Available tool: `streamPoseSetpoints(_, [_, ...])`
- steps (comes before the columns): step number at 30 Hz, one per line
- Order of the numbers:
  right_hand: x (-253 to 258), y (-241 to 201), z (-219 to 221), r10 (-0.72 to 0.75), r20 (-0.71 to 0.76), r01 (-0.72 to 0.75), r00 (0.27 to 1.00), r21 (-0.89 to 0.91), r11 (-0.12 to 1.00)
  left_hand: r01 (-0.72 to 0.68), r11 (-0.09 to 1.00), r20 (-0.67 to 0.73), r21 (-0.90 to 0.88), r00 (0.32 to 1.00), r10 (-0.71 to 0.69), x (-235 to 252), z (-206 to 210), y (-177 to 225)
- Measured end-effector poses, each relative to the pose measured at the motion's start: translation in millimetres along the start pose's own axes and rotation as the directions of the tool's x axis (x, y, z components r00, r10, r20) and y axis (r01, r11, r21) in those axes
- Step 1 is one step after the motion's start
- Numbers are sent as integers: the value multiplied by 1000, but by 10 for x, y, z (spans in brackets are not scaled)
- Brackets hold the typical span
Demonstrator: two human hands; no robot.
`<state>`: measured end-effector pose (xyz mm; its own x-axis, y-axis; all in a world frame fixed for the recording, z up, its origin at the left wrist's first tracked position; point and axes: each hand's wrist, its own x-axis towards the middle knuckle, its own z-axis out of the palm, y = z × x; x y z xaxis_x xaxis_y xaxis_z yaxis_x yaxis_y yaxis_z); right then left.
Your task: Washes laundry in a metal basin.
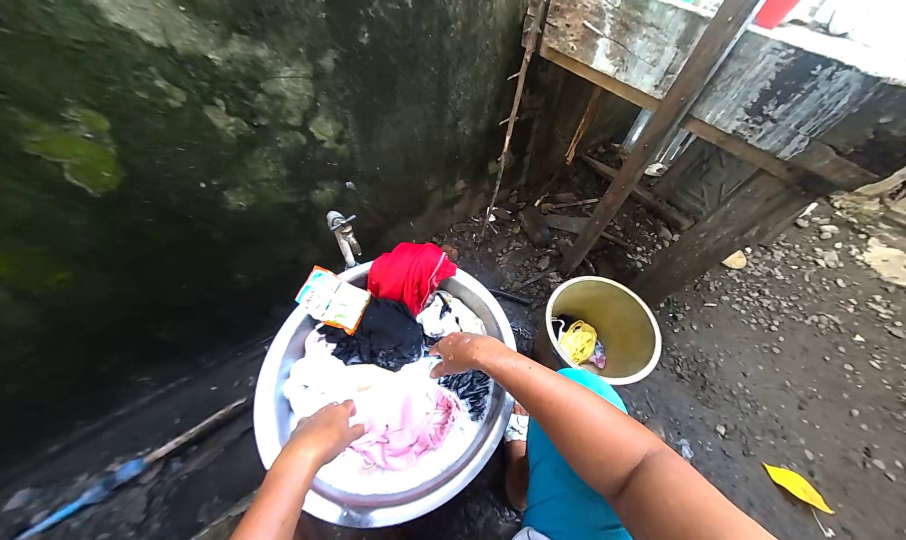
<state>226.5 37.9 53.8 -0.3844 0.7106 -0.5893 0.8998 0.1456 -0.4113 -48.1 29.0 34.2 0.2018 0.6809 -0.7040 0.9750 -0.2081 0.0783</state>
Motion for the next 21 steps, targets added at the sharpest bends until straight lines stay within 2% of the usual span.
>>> streamPoseSetpoints(4, [4,2,14,1,-12,-1,1000,-4,1000,-20,1000,-31,-22,999,19,-23,10,-8])
streamPoseSetpoints(21, [18,6,33,-19,-2,19,1000,-12,1000,-4,1000,-6,-4,1000,4,-25,17,16])
